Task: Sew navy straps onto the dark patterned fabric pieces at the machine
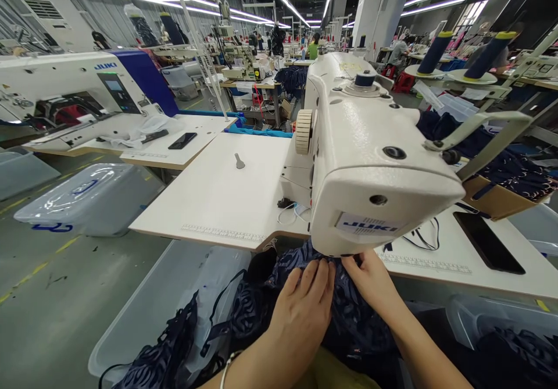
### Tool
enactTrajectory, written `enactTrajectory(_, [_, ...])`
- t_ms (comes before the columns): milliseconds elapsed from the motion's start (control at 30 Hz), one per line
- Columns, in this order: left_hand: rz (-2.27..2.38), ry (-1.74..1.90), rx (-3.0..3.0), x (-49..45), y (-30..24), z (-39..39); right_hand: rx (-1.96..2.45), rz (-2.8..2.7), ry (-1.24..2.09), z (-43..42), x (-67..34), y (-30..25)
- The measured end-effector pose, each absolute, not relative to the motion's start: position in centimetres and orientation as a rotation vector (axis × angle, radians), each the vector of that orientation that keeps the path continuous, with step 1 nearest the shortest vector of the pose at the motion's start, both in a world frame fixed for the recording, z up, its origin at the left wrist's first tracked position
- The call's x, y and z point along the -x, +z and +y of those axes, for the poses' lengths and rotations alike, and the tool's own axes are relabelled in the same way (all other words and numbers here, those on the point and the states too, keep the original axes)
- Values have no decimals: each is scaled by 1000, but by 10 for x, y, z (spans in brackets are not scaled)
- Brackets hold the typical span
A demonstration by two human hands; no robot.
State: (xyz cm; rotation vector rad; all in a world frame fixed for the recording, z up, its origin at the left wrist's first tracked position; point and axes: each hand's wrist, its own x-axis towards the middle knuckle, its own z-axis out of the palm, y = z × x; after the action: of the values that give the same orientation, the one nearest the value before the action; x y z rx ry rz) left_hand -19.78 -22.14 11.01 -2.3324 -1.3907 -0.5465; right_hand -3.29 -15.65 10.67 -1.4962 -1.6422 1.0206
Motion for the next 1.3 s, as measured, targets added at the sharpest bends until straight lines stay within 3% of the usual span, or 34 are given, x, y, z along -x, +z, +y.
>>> enactTrajectory(467, [-1290,-528,2285,206,105,-218,1401,-1714,911,-147,3,59])
enactTrajectory(700, [-1228,-508,2269,203,108,-221,1523,-1747,1301,-162,-27,37])
enactTrajectory(867, [-1199,-440,2388,206,110,-217,1351,-1413,1456,-176,-25,49])
enactTrajectory(1033, [-1175,-759,2561,209,121,-222,1343,-1179,1036,-194,-31,75])
enactTrajectory(1200, [-1333,-1359,3100,200,136,-227,887,-1838,943,-229,-16,140])
enactTrajectory(1300, [-1663,-1270,3523,197,145,-225,771,-2041,997,-230,-8,161])
